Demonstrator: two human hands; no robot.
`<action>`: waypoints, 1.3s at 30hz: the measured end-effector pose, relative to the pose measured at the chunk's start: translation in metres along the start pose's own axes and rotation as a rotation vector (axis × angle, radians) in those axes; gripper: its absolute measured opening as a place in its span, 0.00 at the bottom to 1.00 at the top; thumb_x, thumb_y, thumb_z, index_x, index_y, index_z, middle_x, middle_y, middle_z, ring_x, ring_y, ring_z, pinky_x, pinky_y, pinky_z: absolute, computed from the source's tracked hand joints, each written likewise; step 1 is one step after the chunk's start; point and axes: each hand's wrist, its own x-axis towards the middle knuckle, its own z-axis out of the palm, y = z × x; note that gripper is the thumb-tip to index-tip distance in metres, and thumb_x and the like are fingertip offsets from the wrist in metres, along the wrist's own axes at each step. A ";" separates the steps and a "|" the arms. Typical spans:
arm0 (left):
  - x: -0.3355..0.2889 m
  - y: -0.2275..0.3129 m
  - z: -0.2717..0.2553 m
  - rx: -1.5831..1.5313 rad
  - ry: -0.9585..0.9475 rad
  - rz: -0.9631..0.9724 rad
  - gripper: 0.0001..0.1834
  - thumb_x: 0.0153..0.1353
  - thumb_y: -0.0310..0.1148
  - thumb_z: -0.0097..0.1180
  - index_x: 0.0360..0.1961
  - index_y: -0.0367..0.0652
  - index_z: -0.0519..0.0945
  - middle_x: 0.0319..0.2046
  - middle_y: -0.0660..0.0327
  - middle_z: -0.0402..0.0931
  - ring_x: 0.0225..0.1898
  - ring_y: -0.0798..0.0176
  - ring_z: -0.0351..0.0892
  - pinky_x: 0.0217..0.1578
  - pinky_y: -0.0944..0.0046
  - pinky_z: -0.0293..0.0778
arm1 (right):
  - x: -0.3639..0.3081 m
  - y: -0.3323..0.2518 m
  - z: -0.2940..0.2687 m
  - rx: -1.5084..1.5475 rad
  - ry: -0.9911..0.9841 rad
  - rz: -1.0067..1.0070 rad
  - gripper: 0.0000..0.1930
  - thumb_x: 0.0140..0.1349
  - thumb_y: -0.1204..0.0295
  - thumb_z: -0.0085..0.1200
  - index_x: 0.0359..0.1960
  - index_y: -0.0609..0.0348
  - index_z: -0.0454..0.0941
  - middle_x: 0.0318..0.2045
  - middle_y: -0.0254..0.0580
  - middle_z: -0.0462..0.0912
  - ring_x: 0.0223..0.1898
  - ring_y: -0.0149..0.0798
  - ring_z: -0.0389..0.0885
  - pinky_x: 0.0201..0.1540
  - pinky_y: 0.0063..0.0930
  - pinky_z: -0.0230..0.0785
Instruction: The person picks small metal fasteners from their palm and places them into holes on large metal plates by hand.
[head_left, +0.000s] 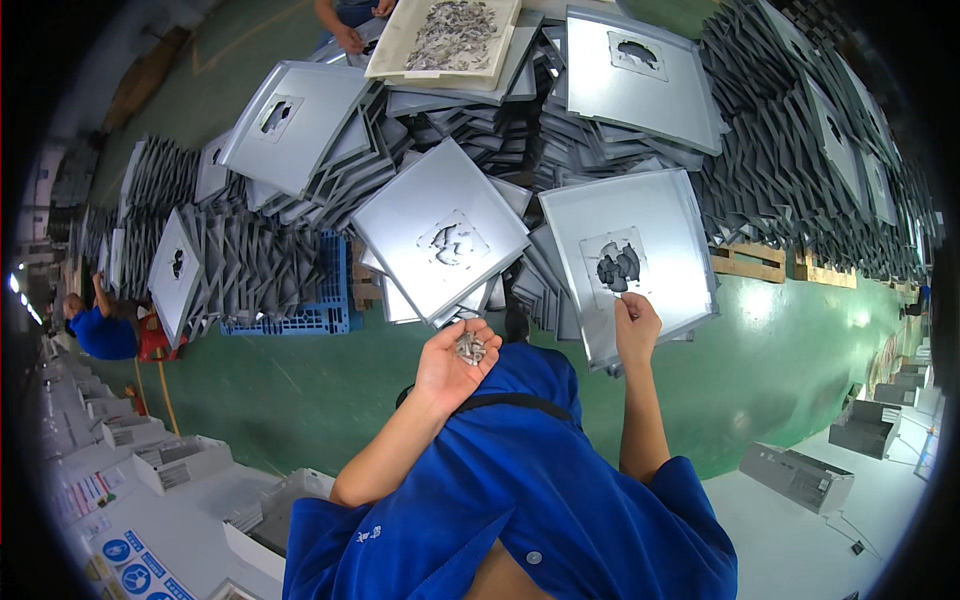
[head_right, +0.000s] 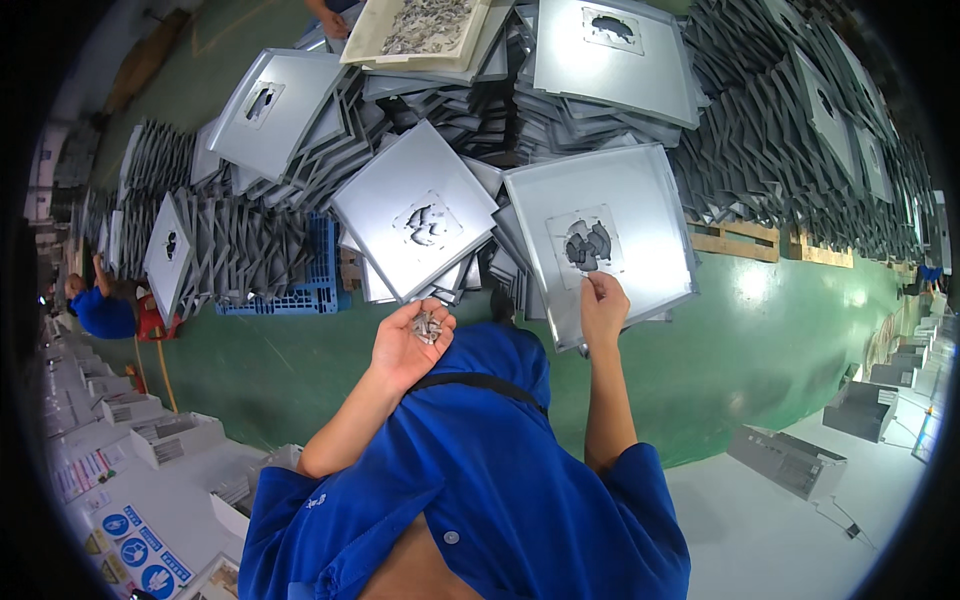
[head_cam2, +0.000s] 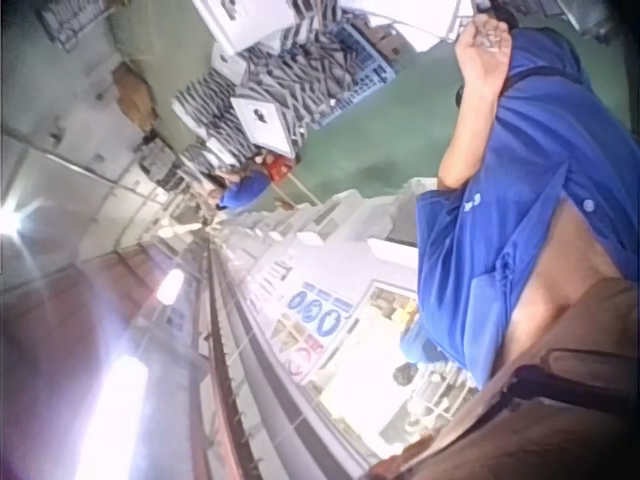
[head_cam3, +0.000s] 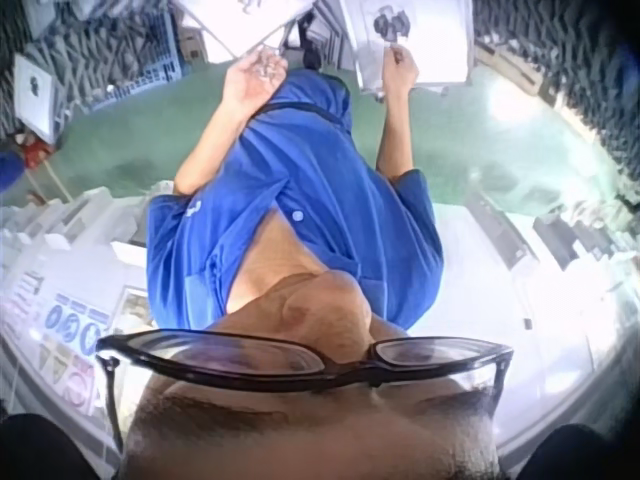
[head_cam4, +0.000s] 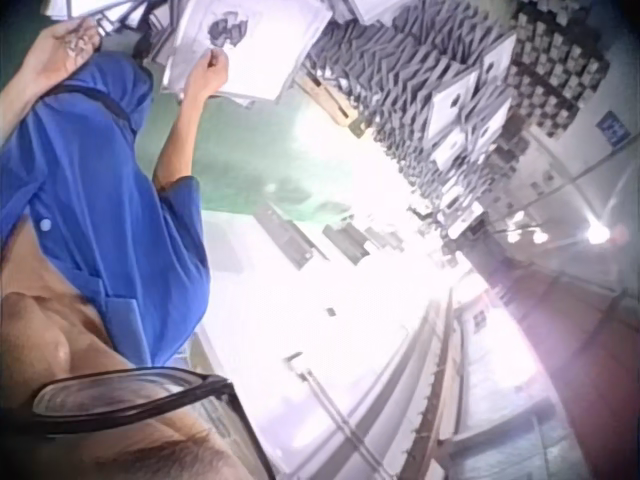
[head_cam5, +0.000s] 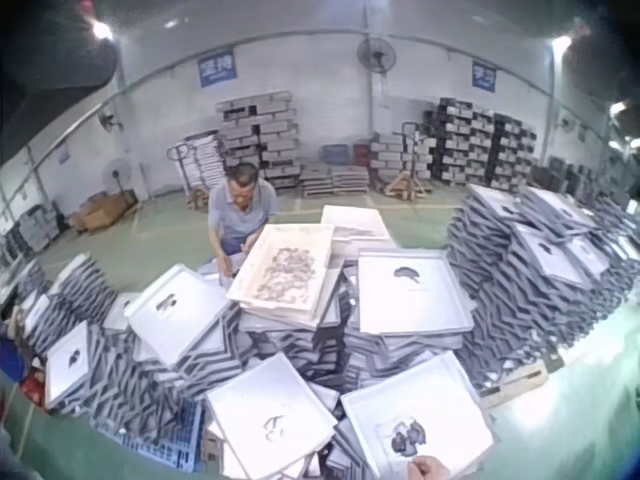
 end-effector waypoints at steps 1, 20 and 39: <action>0.001 0.000 0.001 0.012 0.002 0.000 0.14 0.68 0.35 0.43 0.38 0.33 0.76 0.33 0.53 0.77 0.38 0.52 0.78 0.40 0.60 0.79 | 0.002 0.001 0.003 -0.012 0.009 -0.038 0.08 0.55 0.76 0.59 0.36 0.68 0.80 0.29 0.42 0.82 0.28 0.29 0.78 0.32 0.24 0.71; -0.002 -0.005 -0.002 -0.003 -0.001 0.019 0.13 0.67 0.35 0.45 0.37 0.35 0.75 0.32 0.55 0.76 0.38 0.52 0.78 0.40 0.60 0.79 | 0.015 -0.011 0.004 -0.386 -0.038 -0.367 0.06 0.52 0.78 0.56 0.31 0.63 0.82 0.29 0.46 0.81 0.27 0.44 0.80 0.32 0.33 0.72; 0.020 -0.019 -0.021 -0.069 -0.104 -0.007 0.15 0.67 0.38 0.46 0.37 0.37 0.78 0.33 0.56 0.79 0.37 0.56 0.81 0.39 0.60 0.79 | 0.043 0.007 0.000 -0.546 -0.220 -0.563 0.06 0.54 0.74 0.58 0.30 0.65 0.80 0.28 0.50 0.82 0.30 0.49 0.81 0.35 0.38 0.71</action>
